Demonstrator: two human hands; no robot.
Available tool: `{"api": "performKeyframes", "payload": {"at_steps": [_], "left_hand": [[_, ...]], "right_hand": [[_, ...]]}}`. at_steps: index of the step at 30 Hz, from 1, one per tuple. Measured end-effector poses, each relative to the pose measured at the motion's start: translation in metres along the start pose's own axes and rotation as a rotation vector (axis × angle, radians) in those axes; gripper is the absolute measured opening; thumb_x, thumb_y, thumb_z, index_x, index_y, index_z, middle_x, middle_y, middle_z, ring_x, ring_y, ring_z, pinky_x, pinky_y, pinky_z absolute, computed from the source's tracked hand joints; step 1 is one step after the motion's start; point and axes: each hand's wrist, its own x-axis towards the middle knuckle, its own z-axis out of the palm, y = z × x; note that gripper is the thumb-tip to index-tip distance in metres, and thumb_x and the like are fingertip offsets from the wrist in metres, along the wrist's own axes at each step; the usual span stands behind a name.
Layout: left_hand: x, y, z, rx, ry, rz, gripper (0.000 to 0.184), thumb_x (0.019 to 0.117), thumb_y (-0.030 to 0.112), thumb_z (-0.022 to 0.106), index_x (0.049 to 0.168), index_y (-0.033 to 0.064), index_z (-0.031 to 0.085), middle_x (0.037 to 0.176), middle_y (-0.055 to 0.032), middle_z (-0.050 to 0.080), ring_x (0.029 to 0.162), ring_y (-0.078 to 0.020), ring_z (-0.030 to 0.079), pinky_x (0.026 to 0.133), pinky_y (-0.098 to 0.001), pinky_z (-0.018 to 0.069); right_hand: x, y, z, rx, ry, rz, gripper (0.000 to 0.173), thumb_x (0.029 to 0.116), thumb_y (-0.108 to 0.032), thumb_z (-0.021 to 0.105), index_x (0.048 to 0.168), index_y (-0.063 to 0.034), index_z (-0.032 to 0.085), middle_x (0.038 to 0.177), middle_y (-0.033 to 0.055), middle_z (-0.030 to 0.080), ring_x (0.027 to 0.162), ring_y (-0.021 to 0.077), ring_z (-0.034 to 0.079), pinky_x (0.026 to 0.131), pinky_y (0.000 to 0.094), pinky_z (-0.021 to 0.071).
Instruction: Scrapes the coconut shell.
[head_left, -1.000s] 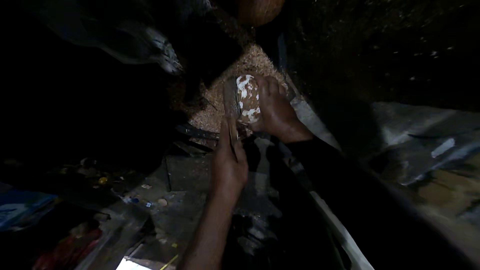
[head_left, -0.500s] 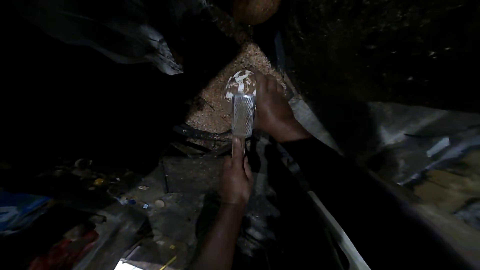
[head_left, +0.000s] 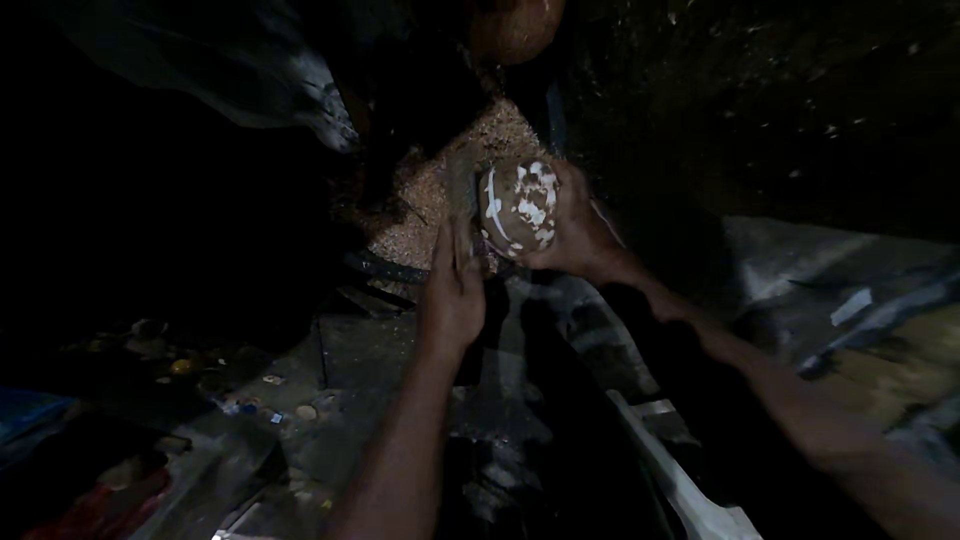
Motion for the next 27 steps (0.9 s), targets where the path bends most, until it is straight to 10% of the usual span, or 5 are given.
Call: {"api": "performKeyframes", "payload": {"at_steps": [4, 9, 15, 21, 27], "left_hand": [[0.030, 0.028, -0.002, 0.228, -0.019, 0.080, 0.066, 0.1070, 0.027, 0.050, 0.165, 0.0325, 0.019, 0.127, -0.0127, 0.069, 0.101, -0.0283, 0.072, 0.086, -0.0541, 0.0590], [-0.074, -0.024, 0.035, 0.341, 0.076, 0.129, 0.072, 0.1052, 0.026, 0.052, 0.166, 0.0281, 0.014, 0.120, -0.0145, 0.068, 0.086, -0.0238, 0.071, 0.075, -0.0450, 0.0623], [0.026, 0.044, -0.012, 0.326, -0.071, -0.045, 0.068, 0.1076, 0.029, 0.048, 0.166, 0.0326, 0.013, 0.124, -0.0171, 0.069, 0.101, -0.0336, 0.071, 0.087, -0.0588, 0.0571], [-0.070, -0.037, 0.032, 0.289, 0.096, 0.150, 0.071, 0.1051, 0.023, 0.052, 0.166, 0.0258, 0.015, 0.119, -0.0137, 0.068, 0.084, -0.0215, 0.071, 0.075, -0.0441, 0.0625], [0.003, 0.005, 0.009, 0.314, 0.101, 0.145, 0.072, 0.1065, 0.026, 0.052, 0.166, 0.0288, 0.012, 0.125, -0.0189, 0.065, 0.095, -0.0335, 0.070, 0.079, -0.0548, 0.0596]], "right_hand": [[0.007, -0.013, 0.018, -0.073, 0.017, -0.054, 0.147, 0.0444, -0.055, 0.099, 0.164, -0.0189, 0.021, 0.163, 0.0184, 0.030, 0.144, 0.0380, 0.041, 0.109, 0.0533, 0.0489], [0.011, -0.027, 0.016, -0.133, 0.008, 0.037, 0.147, 0.0383, -0.043, 0.100, 0.162, -0.0203, 0.024, 0.158, 0.0206, 0.035, 0.138, 0.0437, 0.045, 0.101, 0.0597, 0.0513], [-0.003, -0.031, 0.028, -0.117, 0.035, -0.054, 0.134, 0.0478, -0.042, 0.100, 0.161, -0.0259, 0.031, 0.162, 0.0200, 0.028, 0.143, 0.0441, 0.039, 0.105, 0.0561, 0.0510], [0.016, -0.044, 0.012, -0.163, -0.052, 0.082, 0.140, 0.0424, -0.043, 0.101, 0.161, -0.0292, 0.028, 0.158, 0.0231, 0.032, 0.135, 0.0475, 0.044, 0.097, 0.0593, 0.0536], [0.030, -0.057, 0.015, -0.189, -0.127, 0.081, 0.147, 0.0411, -0.047, 0.102, 0.163, -0.0300, 0.022, 0.166, 0.0232, 0.018, 0.140, 0.0490, 0.040, 0.101, 0.0599, 0.0515]]}}
